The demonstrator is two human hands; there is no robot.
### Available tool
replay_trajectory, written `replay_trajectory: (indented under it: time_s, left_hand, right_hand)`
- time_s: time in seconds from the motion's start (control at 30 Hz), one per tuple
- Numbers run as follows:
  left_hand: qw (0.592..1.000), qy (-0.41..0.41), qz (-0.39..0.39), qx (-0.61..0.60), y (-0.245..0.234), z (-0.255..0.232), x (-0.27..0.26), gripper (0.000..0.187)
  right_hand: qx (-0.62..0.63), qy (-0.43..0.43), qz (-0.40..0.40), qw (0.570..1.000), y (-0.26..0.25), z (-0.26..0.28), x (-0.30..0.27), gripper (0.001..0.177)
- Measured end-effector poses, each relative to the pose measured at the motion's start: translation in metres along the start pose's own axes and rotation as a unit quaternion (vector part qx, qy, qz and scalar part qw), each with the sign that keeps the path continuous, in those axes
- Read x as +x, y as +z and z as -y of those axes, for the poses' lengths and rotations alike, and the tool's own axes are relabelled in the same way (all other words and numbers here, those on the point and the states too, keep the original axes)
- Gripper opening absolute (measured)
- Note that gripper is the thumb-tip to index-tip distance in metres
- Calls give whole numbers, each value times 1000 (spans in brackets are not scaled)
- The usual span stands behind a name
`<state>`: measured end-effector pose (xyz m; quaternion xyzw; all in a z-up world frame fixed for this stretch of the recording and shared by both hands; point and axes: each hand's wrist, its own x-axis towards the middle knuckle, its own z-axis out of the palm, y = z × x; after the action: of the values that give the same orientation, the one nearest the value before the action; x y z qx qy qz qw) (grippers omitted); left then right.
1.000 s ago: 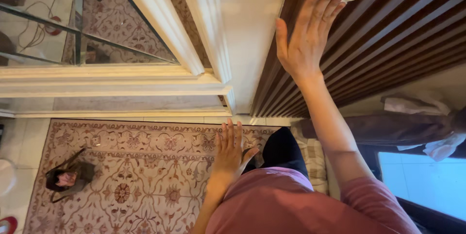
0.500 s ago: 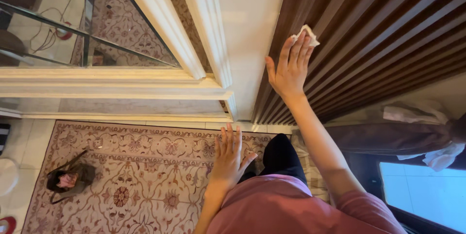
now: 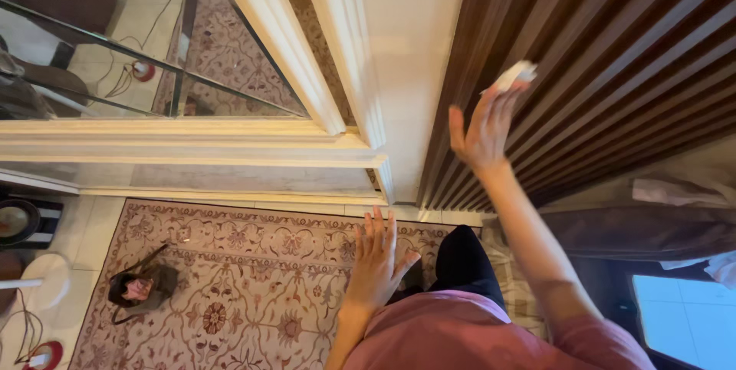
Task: The person wipes a glass window and then a wooden slatted wall using a white cloth.
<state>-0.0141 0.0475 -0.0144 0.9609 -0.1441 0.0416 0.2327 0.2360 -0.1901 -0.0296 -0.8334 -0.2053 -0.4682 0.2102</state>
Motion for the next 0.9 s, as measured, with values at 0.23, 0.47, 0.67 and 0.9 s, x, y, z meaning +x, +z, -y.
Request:
replay_trajectory:
  time_s: [0.23, 0.47, 0.67, 0.9]
  left_hand:
    - [998, -33, 43, -32, -13, -7, 0, 89]
    - [999, -40, 13, -5, -9, 7, -2, 89]
    - [999, -31, -11, -8, -3, 12, 3, 89]
    - [1000, 22, 12, -3, 5, 7, 14, 91]
  right_hand:
    - [-112, -8, 50, 992, -36, 20, 113, 79]
    - [-156, 9, 68, 985, -23, 24, 97, 73]
    - [-167, -6, 77, 983, 5, 9, 43, 70]
    - [-161, -41, 132, 977, 10, 3, -25, 63]
